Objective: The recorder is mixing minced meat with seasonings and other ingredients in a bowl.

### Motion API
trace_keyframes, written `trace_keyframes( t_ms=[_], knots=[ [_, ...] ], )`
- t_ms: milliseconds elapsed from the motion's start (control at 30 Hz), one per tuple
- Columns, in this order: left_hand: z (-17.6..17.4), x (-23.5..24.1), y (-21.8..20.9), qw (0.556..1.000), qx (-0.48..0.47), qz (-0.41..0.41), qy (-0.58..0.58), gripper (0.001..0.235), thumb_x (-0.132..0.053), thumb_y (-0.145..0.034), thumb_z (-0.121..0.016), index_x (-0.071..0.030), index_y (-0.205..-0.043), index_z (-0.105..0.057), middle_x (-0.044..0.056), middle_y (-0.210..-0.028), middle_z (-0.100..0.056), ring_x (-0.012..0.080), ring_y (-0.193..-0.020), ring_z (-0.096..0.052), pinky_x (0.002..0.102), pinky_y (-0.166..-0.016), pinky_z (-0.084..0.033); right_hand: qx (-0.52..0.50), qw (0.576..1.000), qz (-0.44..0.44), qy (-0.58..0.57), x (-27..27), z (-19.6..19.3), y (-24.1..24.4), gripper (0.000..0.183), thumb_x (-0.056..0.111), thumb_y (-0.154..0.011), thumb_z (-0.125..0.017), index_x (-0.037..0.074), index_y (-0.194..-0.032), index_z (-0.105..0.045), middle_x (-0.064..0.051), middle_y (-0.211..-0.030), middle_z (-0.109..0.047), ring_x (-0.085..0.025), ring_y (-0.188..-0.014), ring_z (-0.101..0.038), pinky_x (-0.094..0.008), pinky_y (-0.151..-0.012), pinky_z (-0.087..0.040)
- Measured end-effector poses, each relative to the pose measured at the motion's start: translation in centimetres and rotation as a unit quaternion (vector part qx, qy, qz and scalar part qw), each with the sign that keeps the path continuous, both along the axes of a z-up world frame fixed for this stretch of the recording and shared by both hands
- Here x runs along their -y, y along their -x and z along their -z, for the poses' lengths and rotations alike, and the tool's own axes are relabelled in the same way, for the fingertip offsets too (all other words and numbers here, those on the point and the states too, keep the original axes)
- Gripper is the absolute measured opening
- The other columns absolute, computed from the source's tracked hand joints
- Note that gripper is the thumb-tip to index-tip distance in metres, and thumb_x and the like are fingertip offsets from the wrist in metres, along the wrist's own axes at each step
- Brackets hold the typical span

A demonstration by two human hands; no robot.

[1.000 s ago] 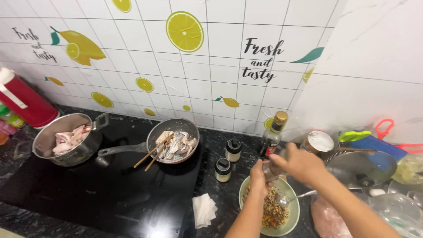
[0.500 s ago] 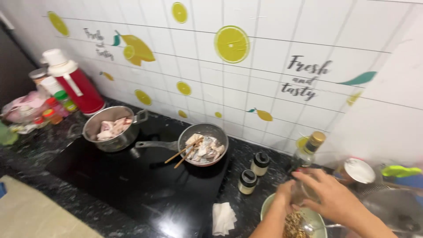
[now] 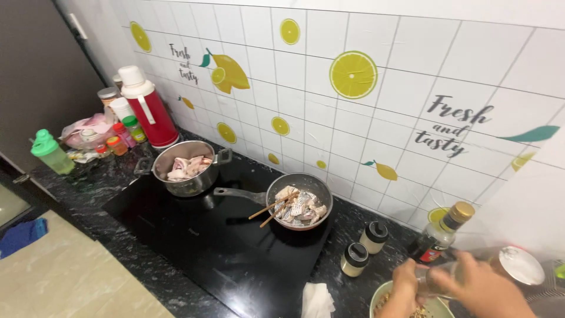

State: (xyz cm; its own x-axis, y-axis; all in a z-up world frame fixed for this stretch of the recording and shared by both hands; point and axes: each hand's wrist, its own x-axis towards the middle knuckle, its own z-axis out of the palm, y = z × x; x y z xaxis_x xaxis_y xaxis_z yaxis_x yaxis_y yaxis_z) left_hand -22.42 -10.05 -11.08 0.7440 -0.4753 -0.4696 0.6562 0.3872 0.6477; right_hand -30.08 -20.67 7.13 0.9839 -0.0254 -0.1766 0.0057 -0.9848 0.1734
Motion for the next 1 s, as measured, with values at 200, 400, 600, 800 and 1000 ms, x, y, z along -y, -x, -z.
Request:
trace_keyframes(
  t_ms=[200,400,600,800,1000],
  knots=[
    [1.4,-0.3,-0.2,0.996,-0.056,0.067,-0.003,0.033,-0.049,-0.102,-0.052,-0.022,-0.108,-0.070,-0.002,-0.085,-0.068,0.0153,-0.062,-0.061,0.031,-0.041,-0.039,0.057,0.995,0.022,-0.074,0.5,2.2,-0.4,0.080,0.050,-0.077,-0.076,0.037,-0.150,-0.044,-0.021,-0.134,-0.057,-0.041,-0.117,-0.065,-0.047,-0.095,-0.057],
    [5.9,1.2,-2.5,0.990,-0.095,0.094,0.052,0.036,-0.050,-0.102,-0.052,-0.019,-0.111,-0.068,0.001,-0.087,-0.066,0.0147,-0.063,-0.060,0.029,-0.043,-0.039,0.075,0.992,-0.040,-0.097,-5.6,-5.2,1.7,0.066,0.046,-0.080,-0.068,0.036,-0.143,-0.050,-0.015,-0.132,-0.056,-0.038,-0.109,-0.069,-0.046,-0.089,-0.060],
    [-0.1,-0.4,-0.1,0.996,-0.056,0.000,0.065,0.047,-0.050,-0.099,-0.047,-0.013,-0.114,-0.071,0.005,-0.087,-0.070,0.0163,-0.059,-0.064,0.027,-0.040,-0.038,0.036,0.970,0.198,-0.139,-6.1,-7.4,0.9,0.071,0.065,-0.086,-0.065,0.013,-0.133,-0.053,-0.022,-0.121,-0.069,-0.038,-0.109,-0.071,-0.049,-0.091,-0.058],
    [-2.9,-2.2,1.5,0.996,-0.021,0.036,0.081,0.045,-0.047,-0.108,-0.048,-0.007,-0.117,-0.068,0.005,-0.088,-0.074,0.0157,-0.059,-0.067,0.027,-0.041,-0.045,0.077,0.977,0.097,-0.175,-6.3,-7.4,1.2,0.079,0.059,-0.077,-0.064,0.016,-0.142,-0.053,-0.022,-0.127,-0.067,-0.039,-0.113,-0.068,-0.048,-0.093,-0.056],
    [-3.1,-2.5,1.0,0.993,-0.061,0.088,0.045,0.036,-0.045,-0.106,-0.046,-0.016,-0.111,-0.066,0.000,-0.081,-0.070,0.0148,-0.053,-0.062,0.025,-0.037,-0.034,0.064,0.988,0.058,-0.131,-6.3,-7.0,2.5,0.087,0.061,-0.073,-0.066,0.021,-0.147,-0.046,-0.014,-0.140,-0.056,-0.033,-0.118,-0.064,-0.045,-0.099,-0.053]
  ],
)
